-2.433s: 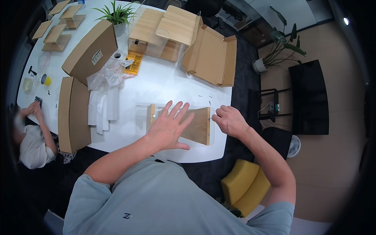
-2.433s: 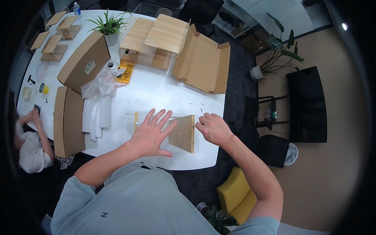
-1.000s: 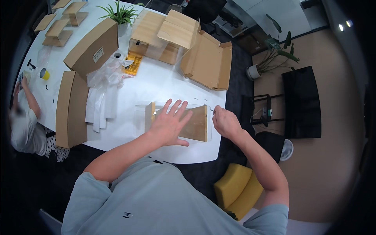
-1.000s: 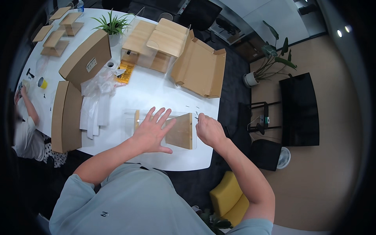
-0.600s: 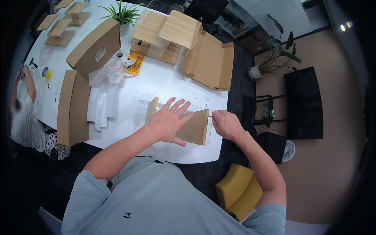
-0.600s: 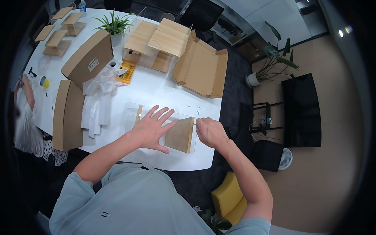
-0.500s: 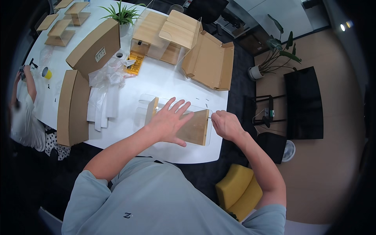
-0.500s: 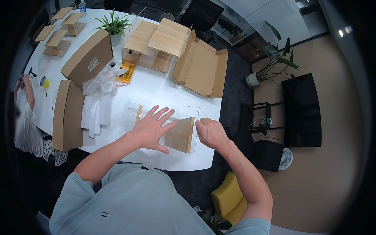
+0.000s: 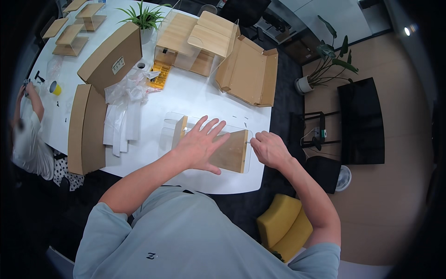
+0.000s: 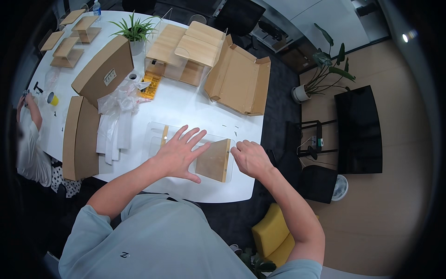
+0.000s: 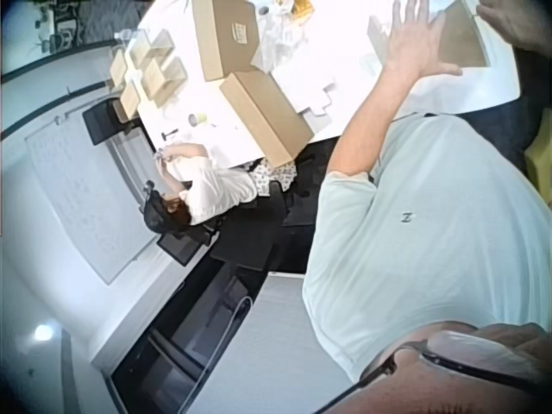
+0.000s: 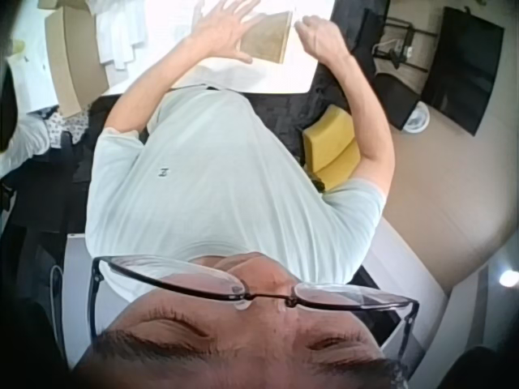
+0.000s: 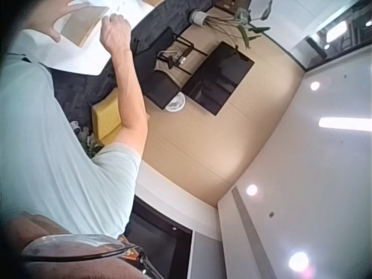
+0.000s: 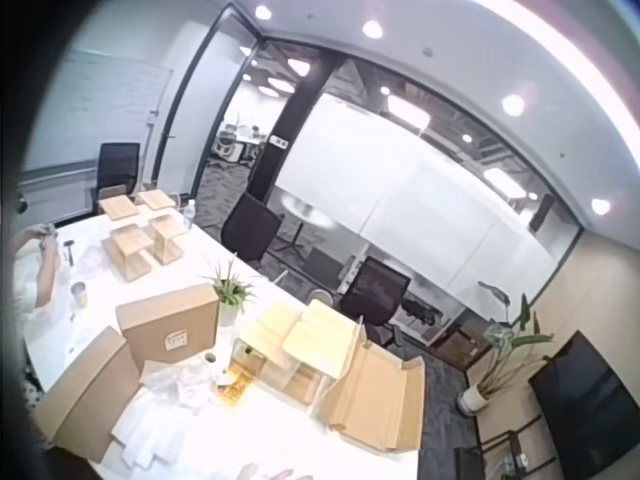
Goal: The person assembles a small wooden and acrylic shelving unit by inserting wooden dowels into pre-drilled holes on the acrylic panels. The person aligns the dowels and presses them into place, building the frame step by step.
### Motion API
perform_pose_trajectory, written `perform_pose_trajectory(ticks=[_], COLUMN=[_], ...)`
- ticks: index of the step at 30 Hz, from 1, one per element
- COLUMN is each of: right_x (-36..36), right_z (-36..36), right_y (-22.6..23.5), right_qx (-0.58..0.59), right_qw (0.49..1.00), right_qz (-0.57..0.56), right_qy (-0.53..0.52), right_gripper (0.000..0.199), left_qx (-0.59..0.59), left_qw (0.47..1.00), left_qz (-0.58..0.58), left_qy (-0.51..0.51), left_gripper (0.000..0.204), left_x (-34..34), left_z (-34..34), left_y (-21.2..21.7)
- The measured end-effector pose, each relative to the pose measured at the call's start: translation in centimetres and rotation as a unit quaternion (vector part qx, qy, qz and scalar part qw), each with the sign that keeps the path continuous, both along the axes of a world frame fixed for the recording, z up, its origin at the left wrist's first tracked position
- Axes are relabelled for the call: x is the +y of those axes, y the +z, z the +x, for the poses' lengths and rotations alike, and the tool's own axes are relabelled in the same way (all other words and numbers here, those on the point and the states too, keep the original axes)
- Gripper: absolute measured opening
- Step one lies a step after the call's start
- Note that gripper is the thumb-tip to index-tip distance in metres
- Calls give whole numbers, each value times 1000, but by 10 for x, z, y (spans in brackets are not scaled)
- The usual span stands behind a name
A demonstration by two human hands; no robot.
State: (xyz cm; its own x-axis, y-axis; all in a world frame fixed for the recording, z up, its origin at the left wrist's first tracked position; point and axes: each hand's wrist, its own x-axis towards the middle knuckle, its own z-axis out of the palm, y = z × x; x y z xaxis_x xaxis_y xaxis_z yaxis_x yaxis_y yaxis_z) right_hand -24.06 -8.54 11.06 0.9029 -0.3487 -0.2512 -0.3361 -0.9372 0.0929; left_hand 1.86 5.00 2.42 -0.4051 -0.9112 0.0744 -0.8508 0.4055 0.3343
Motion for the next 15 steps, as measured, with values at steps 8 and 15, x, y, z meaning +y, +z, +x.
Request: perform_pose_trajectory(ticks=[8, 15], right_x=[-6, -13], right_z=[6, 9], right_y=[5, 0], right_qx=[50, 60], right_qw=[995, 991], right_qz=[-44, -38], right_qy=[81, 113], right_gripper=[5, 5], left_qx=[0, 7], left_qw=[1000, 1000], left_qz=[-1, -17], left_qy=[1, 2], left_gripper=[119, 118], left_x=[0, 1], left_z=[0, 0], left_y=[1, -2])
